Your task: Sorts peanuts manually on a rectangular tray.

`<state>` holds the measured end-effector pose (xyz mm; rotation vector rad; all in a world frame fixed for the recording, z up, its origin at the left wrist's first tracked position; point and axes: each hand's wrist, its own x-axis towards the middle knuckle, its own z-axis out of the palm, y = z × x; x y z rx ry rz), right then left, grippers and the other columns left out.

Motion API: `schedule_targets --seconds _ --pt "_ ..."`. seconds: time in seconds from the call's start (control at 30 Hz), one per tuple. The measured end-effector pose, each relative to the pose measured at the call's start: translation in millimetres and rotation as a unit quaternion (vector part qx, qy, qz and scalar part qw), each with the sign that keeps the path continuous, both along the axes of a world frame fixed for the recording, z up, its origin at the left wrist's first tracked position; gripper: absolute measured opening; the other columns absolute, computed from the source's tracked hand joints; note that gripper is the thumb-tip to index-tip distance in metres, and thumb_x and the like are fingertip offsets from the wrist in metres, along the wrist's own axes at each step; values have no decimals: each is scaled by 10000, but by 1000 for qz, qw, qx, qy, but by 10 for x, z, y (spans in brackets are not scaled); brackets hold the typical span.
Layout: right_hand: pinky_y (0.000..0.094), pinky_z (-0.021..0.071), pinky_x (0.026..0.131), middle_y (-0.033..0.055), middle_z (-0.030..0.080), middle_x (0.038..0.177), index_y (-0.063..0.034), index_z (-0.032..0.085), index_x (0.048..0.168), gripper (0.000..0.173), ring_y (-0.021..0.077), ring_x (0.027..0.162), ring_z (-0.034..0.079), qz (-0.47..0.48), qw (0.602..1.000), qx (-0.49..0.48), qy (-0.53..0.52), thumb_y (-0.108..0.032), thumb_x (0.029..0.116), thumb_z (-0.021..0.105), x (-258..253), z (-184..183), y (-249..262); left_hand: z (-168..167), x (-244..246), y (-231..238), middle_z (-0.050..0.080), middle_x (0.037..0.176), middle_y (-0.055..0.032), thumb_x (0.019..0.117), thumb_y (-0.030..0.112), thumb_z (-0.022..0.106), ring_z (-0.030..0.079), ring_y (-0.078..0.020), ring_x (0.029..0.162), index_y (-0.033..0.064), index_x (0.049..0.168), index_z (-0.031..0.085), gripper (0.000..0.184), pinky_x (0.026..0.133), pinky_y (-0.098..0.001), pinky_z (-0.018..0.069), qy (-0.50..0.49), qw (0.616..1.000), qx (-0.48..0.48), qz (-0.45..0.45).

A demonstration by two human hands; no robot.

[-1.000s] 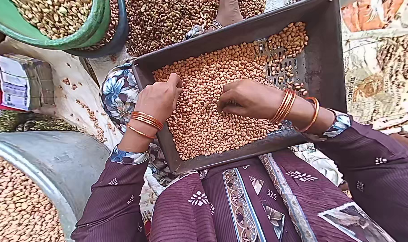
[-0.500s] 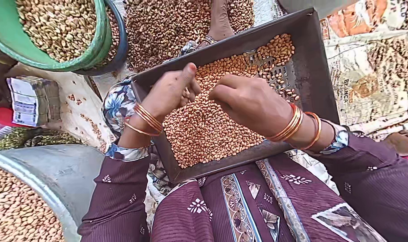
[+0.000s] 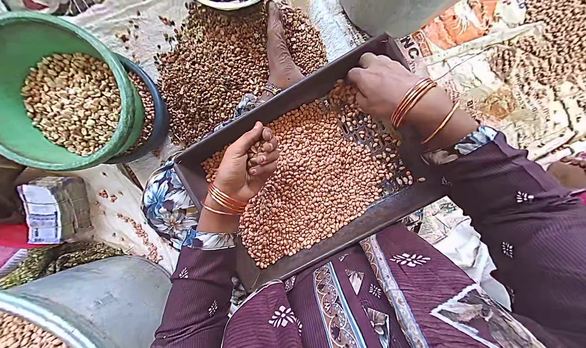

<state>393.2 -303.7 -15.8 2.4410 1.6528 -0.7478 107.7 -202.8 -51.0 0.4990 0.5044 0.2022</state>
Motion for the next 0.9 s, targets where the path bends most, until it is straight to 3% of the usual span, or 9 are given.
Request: schedule_targets --seconds 0.07,0.17,0.27,0.37,0.47,0.6,0.7,0.77,0.9 --pt "524 569 851 137 714 1091 -92 685 1201 290 305 983 712 19 995 67 70 -64 1014 464 27 14 -35 33 62 17 507 700 76 1131 286 278 419 25 484 170 855 560 412 443 -89 362 4 1000 14 8" --pt "641 474 942 243 646 1235 -12 656 1233 294 441 1174 624 -38 997 69 -4 -37 992 490 18 87 -42 57 145 35 486 662 96 1133 323 265 376 28 465 181 852 586 449 423 -99 313 39 993 114 1" --pt "648 506 910 296 548 1315 50 633 1236 277 500 1171 592 -41 998 -29 -44 -24 974 582 -21 39 -62 58 221 14 482 618 110 1131 369 274 355 21 445 191 828 615 489 408 -120 299 93 975 204 10" --pt "585 522 769 165 700 1012 -78 729 1055 206 363 932 689 35 998 8 47 -77 1005 529 -21 25 -147 42 290 -46 440 549 106 1118 386 387 335 10 415 162 772 617 472 396 -134 284 130 941 311 27" --pt "570 526 797 135 703 1002 -83 721 1052 191 342 965 690 69 991 87 75 -83 1010 535 -60 -32 -152 -58 387 -3 466 541 118 1106 288 456 385 18 430 135 805 657 393 418 -146 332 123 900 418 10" --pt "516 560 817 137 689 1056 -98 761 1085 172 320 955 693 134 967 184 111 -108 1005 609 -123 -252 -102 -43 425 -54 545 646 64 1090 266 499 446 -27 521 122 1006 744 296 520 -220 379 166 739 647 -91" --pt "510 558 832 164 673 1102 -73 755 1100 176 341 989 684 182 963 168 109 -115 1012 609 -217 -339 -49 75 371 -215 647 740 -84 1089 223 510 584 -208 551 82 1178 684 242 517 -400 486 135 623 749 -181" --pt "504 555 830 183 669 1068 -28 738 1055 150 358 981 682 204 961 164 93 -93 1001 613 -255 -362 -23 69 402 -291 687 781 -119 1074 215 536 668 -299 629 75 1204 672 235 566 -498 534 128 566 783 -222" --pt "481 549 800 179 637 1013 2 705 1012 139 346 924 669 207 963 149 87 -100 990 614 -266 -358 14 -58 458 -391 678 752 -121 1054 235 561 681 -344 642 83 1140 674 208 542 -515 519 147 490 821 -253"
